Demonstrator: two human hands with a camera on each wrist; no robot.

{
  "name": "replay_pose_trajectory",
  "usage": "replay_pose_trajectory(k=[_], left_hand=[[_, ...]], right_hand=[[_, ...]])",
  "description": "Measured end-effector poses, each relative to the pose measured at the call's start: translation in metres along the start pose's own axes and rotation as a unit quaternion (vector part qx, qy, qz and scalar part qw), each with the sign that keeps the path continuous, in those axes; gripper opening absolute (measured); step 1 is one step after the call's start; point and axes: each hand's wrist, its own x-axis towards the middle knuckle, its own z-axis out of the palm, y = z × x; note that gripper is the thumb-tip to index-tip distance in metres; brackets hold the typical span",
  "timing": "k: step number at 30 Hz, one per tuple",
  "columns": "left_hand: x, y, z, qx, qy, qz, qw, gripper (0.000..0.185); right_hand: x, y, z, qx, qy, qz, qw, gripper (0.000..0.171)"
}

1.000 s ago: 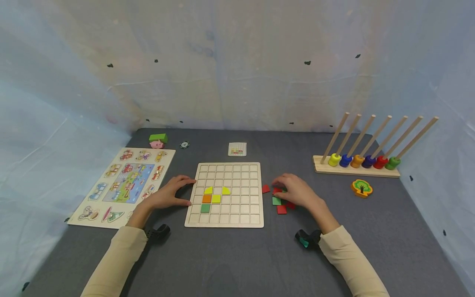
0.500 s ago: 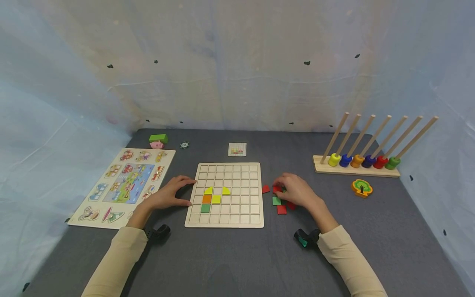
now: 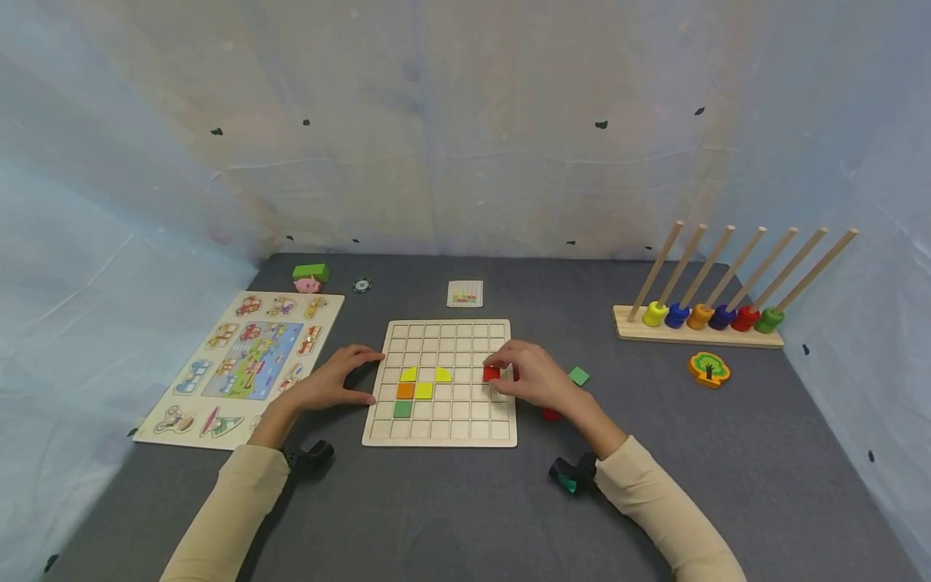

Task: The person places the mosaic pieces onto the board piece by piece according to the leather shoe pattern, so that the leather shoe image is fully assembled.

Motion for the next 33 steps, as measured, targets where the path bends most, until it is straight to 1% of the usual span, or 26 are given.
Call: replay_pose_trajectory(k=[4, 15, 23, 33], left_hand=[[0.000, 0.001, 0.000, 0.001, 0.000, -0.002, 1.0000, 0.073], [0.001, -0.002, 0.001, -0.002, 0.003, 0.009, 1.0000, 0.072], [0.001, -0.003, 0.001, 0.002, 0.001, 0.005, 1.0000, 0.072], [0.001, -0.003, 0.000, -0.001, 0.000, 0.004, 1.0000, 0.072]], right_hand=[[0.009, -0.011, 0.012, 0.021, -0.016, -0.014, 1.000, 0.025], [0.035, -0.037, 0.048, 0.002, -0.050, -0.057, 0.997, 0.023], [0.045, -0.046, 0.068, 0.000, -0.050, -0.082, 0.995, 0.021], [0.046, -0.053, 0.079, -0.022, -0.038, -0.060, 0.997, 0.013]])
